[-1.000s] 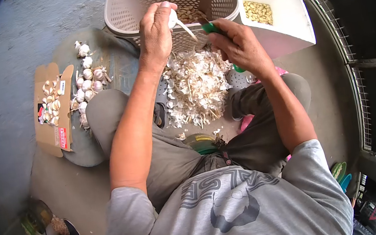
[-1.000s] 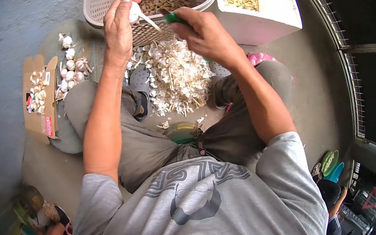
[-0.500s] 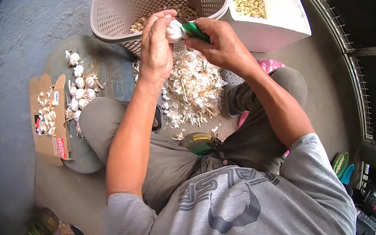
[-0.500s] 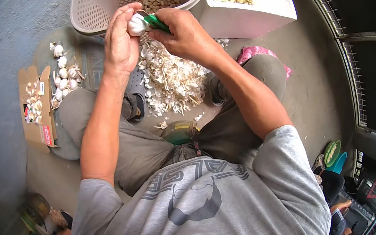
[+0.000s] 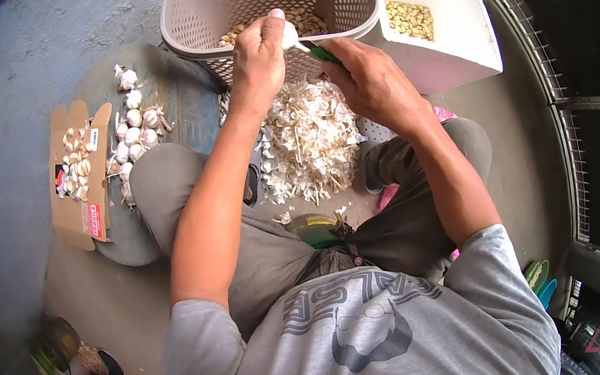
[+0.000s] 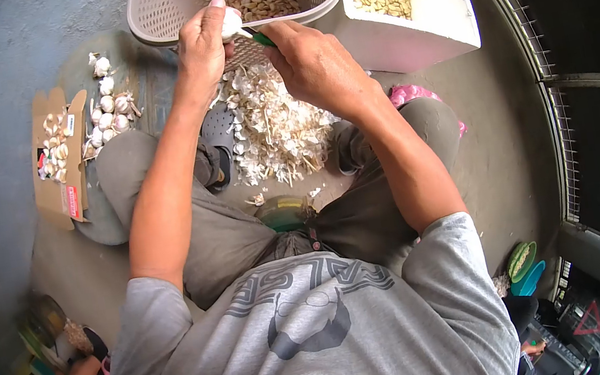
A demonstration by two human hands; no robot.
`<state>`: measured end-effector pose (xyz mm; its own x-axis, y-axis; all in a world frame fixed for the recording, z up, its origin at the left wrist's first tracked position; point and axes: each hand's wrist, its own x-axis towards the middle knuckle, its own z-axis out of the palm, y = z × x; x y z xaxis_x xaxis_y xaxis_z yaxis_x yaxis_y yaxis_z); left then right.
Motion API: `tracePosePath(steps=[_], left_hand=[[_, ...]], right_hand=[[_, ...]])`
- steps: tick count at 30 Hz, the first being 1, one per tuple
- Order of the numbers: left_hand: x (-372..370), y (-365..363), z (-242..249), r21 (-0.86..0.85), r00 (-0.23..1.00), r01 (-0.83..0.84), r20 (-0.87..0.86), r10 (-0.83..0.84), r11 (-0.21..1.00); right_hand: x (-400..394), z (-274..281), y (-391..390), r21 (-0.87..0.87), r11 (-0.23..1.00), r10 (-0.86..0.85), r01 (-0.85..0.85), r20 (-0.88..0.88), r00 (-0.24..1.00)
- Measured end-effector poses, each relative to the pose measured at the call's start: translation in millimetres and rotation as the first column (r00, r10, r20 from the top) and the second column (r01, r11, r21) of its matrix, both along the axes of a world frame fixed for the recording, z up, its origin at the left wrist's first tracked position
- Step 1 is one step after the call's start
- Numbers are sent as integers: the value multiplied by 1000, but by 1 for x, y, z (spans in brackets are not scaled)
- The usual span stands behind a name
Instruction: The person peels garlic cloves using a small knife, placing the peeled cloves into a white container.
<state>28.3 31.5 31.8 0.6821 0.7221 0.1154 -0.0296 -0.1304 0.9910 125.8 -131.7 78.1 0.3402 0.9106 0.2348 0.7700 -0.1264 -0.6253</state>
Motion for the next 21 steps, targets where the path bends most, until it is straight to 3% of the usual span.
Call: tracePosePath(steps=[2, 14, 21], left_hand=[[0, -5, 6, 175, 998, -20, -63, 32, 984], [-3, -11, 0, 498, 994, -35, -69, 80, 867], [-8, -20, -5, 468, 993, -28, -92, 80, 883]], right_hand=[[1, -2, -1, -19, 1000, -2, 2, 26, 1000], [0, -5, -5, -63, 996, 73, -68, 81, 994], [3, -23, -11, -44, 991, 123, -124, -10, 992]])
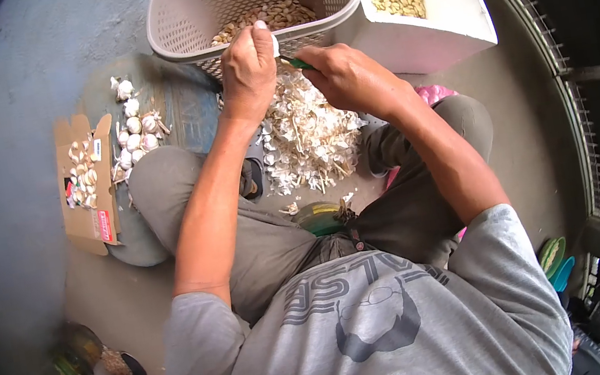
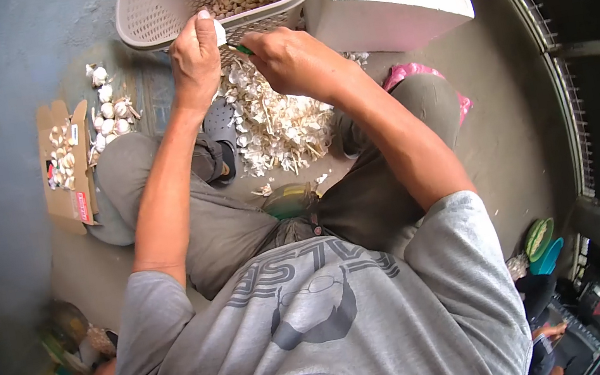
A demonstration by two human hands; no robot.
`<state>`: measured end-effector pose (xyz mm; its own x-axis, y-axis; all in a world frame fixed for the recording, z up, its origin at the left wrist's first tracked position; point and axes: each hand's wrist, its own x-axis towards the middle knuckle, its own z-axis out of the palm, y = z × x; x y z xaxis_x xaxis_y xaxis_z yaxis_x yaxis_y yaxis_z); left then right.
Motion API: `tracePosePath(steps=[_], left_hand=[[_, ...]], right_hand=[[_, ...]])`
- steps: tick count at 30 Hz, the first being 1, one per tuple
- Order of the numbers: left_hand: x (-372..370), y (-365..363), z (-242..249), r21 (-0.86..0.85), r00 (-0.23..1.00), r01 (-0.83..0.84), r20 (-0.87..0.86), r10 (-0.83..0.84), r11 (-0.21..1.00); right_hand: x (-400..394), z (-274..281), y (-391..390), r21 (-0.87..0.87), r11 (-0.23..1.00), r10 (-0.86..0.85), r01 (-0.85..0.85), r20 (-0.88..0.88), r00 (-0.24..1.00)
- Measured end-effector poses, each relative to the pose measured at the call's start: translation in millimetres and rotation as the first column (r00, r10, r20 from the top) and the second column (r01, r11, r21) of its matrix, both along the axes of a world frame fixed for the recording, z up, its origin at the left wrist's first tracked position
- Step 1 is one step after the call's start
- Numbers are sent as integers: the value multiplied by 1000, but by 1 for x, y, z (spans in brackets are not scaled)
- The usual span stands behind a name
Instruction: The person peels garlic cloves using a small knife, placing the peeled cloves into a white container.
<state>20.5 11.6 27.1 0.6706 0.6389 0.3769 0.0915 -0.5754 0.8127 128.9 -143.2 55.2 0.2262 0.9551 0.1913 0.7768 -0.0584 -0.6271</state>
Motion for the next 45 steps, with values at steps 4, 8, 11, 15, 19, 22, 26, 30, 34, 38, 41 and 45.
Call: tracePosePath(steps=[4, 8, 11, 15, 19, 22, 26, 30, 34, 38, 41, 45], left_hand=[[2, -2, -5, 60, 1000, 20, -25, -19, 998], [1, 3, 1, 97, 998, -61, -2, 62, 993], [-6, 46, 41, -276, 970, -151, 146, 197, 949], [-11, 41, 32, -460, 972, 23, 218, 87, 888], [1, 7, 22, -428, 976, 212, 133, -171, 878], [8, -1, 15, -567, 957, 288, 210, -202, 772], [7, 0, 6, -691, 922, 379, 335, -192, 615], [-1, 15, 4, -710, 935, 337, 177, -307, 619], [3, 13, 3, -744, 916, 401, 311, -254, 534], [3, 21, 0, -687, 935, 354, 265, -234, 635], [3, 18, -1, -673, 935, 353, 253, -247, 649], [4, 15, -3, -600, 942, 334, 189, -278, 727]], right_hand=[[4, -4, -6, -62, 998, -5, 2, -63, 998], [9, -24, -16, -248, 966, 88, -65, 84, 993], [6, -62, -38, -550, 826, 186, -123, 61, 981], [33, -67, -18, -223, 967, -140, 123, -64, 988], [40, -6, -5, -137, 966, -259, 221, -516, 817], [29, -5, 8, 27, 986, -124, 166, -553, 824], [27, -25, 25, 59, 988, -94, 141, -488, 868], [25, -5, 23, 38, 982, -152, 182, -400, 904], [23, -1, 16, 69, 984, -142, 164, -252, 957], [16, 0, 8, 71, 983, -158, 169, -140, 977], [15, 3, 7, 42, 988, -145, 151, -131, 981], [15, 2, 9, 52, 989, -131, 139, -132, 983]])
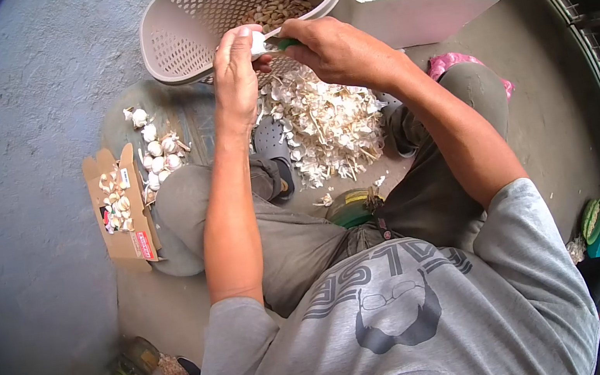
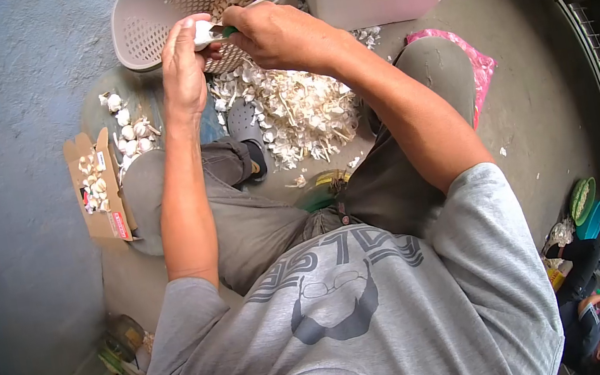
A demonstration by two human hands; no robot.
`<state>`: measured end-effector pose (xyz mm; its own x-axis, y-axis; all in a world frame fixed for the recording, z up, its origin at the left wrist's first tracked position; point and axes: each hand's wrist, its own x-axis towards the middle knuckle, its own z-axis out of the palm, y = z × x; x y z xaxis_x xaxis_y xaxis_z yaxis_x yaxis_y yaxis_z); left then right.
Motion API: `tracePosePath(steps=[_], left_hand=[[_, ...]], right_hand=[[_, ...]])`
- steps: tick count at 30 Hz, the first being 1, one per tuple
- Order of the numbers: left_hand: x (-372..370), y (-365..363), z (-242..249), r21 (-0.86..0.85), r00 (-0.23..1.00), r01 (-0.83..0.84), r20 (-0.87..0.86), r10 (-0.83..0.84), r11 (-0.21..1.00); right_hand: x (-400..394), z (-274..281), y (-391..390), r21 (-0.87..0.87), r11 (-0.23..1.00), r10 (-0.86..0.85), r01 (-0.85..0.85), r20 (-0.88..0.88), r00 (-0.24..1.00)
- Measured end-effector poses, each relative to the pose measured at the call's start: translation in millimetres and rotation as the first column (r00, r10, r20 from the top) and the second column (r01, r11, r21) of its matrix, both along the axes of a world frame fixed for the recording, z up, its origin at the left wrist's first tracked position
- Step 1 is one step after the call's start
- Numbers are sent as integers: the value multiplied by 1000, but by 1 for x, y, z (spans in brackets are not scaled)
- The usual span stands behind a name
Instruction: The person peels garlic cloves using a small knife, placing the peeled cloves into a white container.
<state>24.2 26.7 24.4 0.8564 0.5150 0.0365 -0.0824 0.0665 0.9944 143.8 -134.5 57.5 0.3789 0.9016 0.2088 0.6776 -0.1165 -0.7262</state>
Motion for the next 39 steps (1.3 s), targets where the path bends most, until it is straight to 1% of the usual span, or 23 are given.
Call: tracePosePath(steps=[3, 6, 9, 12, 15, 18, 21, 24, 25, 27, 28, 29, 31, 32, 33, 35, 36, 37, 38, 39], left_hand=[[1, 1, -5, 40, 1000, -3, 28, 2, 999], [2, 2, -6, 76, 998, -43, 40, 40, 996], [3, -1, -4, 65, 993, -39, 111, 32, 997], [4, -2, -3, 94, 997, -23, 81, 15, 995], [5, -3, -2, 114, 995, -49, 96, 38, 992], [5, 0, -5, 122, 995, -36, 94, 24, 992], [6, -2, -6, 137, 994, -55, 96, 42, 989], [7, -3, -6, 203, 994, -89, 80, 74, 975], [7, -4, -6, 257, 994, -100, 72, 85, 961], [5, -8, -4, 362, 993, -116, 51, 104, 925], [4, -11, -2, 332, 994, -110, 38, 104, 937], [4, -9, 3, 288, 990, -142, 61, 129, 947], [0, 0, 23, 203, 978, -200, 98, 183, 959], [-1, 9, 24, 87, 969, -202, 166, 186, 975], [-2, 13, 23, 90, 969, -195, 169, 178, 977], [-4, 18, 18, 88, 970, -189, 174, 172, 978], [-3, 16, 12, 160, 973, -178, 174, 150, 971], [-2, 12, 12, 173, 982, -134, 158, 107, 976], [-1, 7, 13, 199, 988, -100, 137, 73, 975], [0, 1, 16, 223, 992, -64, 117, 38, 973]], right_hand=[[-2, 4, -1, -11, 1000, 8, -8, -40, 999], [-1, 5, -2, -42, 999, 19, -19, -2, 1000], [-1, 0, 0, -14, 1000, 8, -8, -7, 1000], [1, -4, 1, 16, 1000, 17, -17, 10, 1000], [0, 1, 0, -15, 1000, 9, -9, 5, 1000], [1, 4, 0, -26, 999, 22, -23, -54, 998], [-1, -2, 2, 46, 999, 10, -12, 33, 999], [-9, 4, 2, -15, 1000, -11, 14, 154, 988], [-10, 0, 4, -13, 1000, 13, -10, 262, 965], [-15, 3, 6, -117, 991, 100, -65, 333, 938], [-17, 3, 6, -230, 971, 153, -66, 384, 910], [-15, 2, 4, -366, 926, 240, -94, 375, 895], [-13, 0, -1, -608, 781, 402, -141, 317, 859], [-7, -11, -7, -568, 809, 383, -153, 311, 870], [1, -19, -11, -550, 821, 356, -153, 283, 891], [14, -24, -14, -418, 908, 98, -5, 201, 975], [26, -25, -13, -287, 958, 29, 22, 172, 985], [32, -18, -10, -153, 986, -44, 64, 130, 990], [37, -10, -11, -74, 994, -85, 86, 9, 996], [44, -14, -7, -7, 994, -109, 109, -156, 982]])
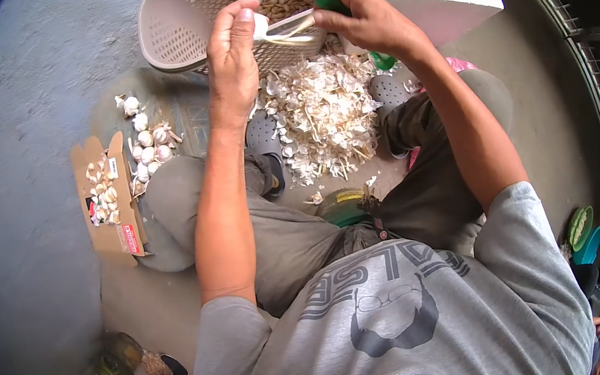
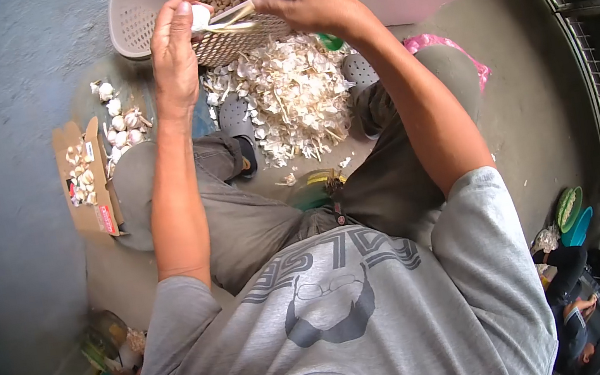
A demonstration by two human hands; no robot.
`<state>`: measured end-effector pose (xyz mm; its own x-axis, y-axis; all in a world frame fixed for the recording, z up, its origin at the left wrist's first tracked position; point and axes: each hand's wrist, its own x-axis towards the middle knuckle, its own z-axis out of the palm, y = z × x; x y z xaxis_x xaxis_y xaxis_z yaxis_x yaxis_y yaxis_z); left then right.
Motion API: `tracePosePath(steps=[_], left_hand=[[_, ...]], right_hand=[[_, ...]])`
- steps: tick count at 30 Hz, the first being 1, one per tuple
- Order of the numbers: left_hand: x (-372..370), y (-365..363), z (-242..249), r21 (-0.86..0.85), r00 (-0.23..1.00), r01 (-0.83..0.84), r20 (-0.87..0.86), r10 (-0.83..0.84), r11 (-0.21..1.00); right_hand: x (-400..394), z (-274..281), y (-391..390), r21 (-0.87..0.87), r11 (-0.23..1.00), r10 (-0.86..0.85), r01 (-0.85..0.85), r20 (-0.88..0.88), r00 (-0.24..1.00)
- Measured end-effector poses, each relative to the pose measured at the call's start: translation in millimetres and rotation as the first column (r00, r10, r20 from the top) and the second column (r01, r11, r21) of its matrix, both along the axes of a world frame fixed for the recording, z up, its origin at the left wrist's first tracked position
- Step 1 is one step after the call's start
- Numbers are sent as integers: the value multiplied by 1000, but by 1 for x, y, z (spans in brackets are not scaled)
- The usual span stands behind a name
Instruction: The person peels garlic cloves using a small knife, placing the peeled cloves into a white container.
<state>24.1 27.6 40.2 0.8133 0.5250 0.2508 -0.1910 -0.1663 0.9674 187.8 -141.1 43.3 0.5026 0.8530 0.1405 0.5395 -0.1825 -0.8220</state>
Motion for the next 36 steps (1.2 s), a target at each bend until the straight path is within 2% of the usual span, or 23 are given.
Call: tracePosePath(steps=[2, 4, 8, 11, 14, 15, 18, 20, 22, 23, 26, 27, 28, 30, 33, 36], left_hand=[[3, -7, -1, -15, 999, 45, -7, -45, 999], [5, -13, -1, -61, 998, 64, 2, -64, 996], [3, -19, -1, -273, 997, 62, 53, -49, 960], [3, -21, -8, -445, 996, 71, 83, -38, 893], [2, -22, -18, -560, 994, 103, 28, -105, 822], [3, -22, -19, -559, 993, 106, 19, -116, 822], [8, -24, -19, -505, 995, 96, 51, -82, 858], [2, -15, -15, -512, 994, 112, 55, -97, 852], [-3, -10, -11, -522, 994, 107, 53, -93, 846], [-6, -9, -8, -526, 995, 100, 48, -87, 845], [-8, -8, -2, -545, 994, 110, 49, -99, 831], [-8, -8, -2, -553, 994, 111, 60, -94, 826], [-7, -8, -2, -562, 994, 113, 70, -89, 820], [-8, -2, -5, -579, 985, 172, 105, -136, 797], [-11, -4, -6, -600, 973, 228, 124, -193, 766], [-10, -17, -5, -591, 973, 219, 75, -218, 776]], right_hand=[[-12, 31, 1, -47, 999, -2, -20, -420, 907], [-17, 20, 9, 54, 987, 161, -155, -472, 866], [-24, 4, 17, 42, 980, 194, -195, -428, 883], [-31, 14, 17, 92, 991, 131, -102, -422, 897], [-27, 4, 18, 150, 984, 145, -93, -384, 912], [-31, 17, 14, 111, 989, 140, -102, -425, 894], [-26, 2, 18, 158, 983, 9, 95, -552, 834], [-8, 5, 13, 239, 947, 16, 214, -701, 713], [15, 2, 9, 265, 895, -69, 359, -711, 699], [18, 5, 5, 271, 897, -100, 349, -644, 758], [7, 31, -7, 74, 997, 42, -7, -478, 877], [17, 21, -7, -17, 970, 209, -241, -442, 872], [8, 15, -4, -115, 946, 273, -305, -232, 934], [-5, 6, -1, -55, 957, 286, -284, 34, 958], [-15, 22, 5, -25, 988, 132, -154, -391, 911], [-26, 12, 20, 231, 942, 291, -242, -212, 933]])
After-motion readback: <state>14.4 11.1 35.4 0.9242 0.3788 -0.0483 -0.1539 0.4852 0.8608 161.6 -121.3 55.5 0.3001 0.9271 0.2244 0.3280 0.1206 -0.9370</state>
